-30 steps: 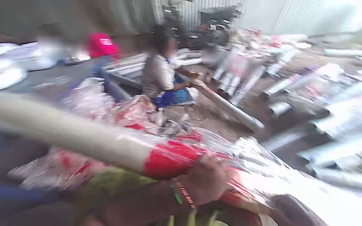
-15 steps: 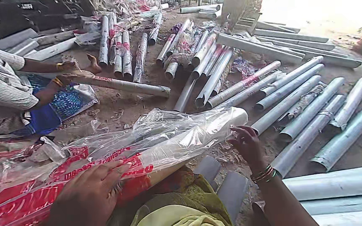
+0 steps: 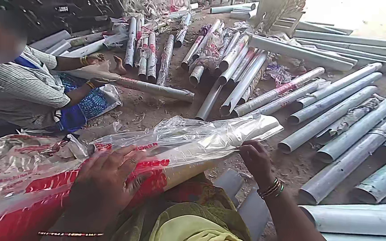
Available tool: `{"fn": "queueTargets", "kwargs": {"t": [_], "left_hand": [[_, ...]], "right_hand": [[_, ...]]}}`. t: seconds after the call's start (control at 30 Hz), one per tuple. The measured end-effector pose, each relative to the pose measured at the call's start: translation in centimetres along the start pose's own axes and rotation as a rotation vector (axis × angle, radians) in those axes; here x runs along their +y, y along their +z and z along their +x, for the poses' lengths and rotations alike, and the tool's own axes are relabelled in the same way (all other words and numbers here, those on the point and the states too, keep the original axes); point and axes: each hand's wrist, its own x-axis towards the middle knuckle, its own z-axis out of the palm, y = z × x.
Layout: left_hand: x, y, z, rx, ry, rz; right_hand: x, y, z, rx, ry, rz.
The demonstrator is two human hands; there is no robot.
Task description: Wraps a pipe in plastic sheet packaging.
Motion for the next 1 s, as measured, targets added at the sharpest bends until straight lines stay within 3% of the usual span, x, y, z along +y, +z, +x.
{"fn": "queueTargets", "kwargs": {"t": [0.2,0.33,0.43,0.6,0.7,1.0], "left_hand": [[-1.3,-1.1,1.2,0.086,0.103,0.113],[0.4,-2.5,2.0,0.168,0.216,-0.037],[4.1,-2.1,3.1,0.054,0.390,-0.214],[6.8,1.9,5.3,-0.162,0.681,-0.191],[7.2,3.2,5.9,-0.338,0.695,-0.139],[9.2,5.5,3.5,-0.161,0.741,0.119]], "right_hand": [[-0.1,-0.5,2.8,-0.023,0.021,0.025],[-0.3,-0.5,4.1,-0.032,0.058,0.073],[-0.6,-0.8,4.9,-0.062,0.063,0.080],[-0.9,-1.8,4.9,-0.095,0.066,0.068],[-1.1,-2.9,4.5,-0.106,0.069,0.045],[-0.6,-4.4,8.0,-0.126,0.108,-0.226]]}}
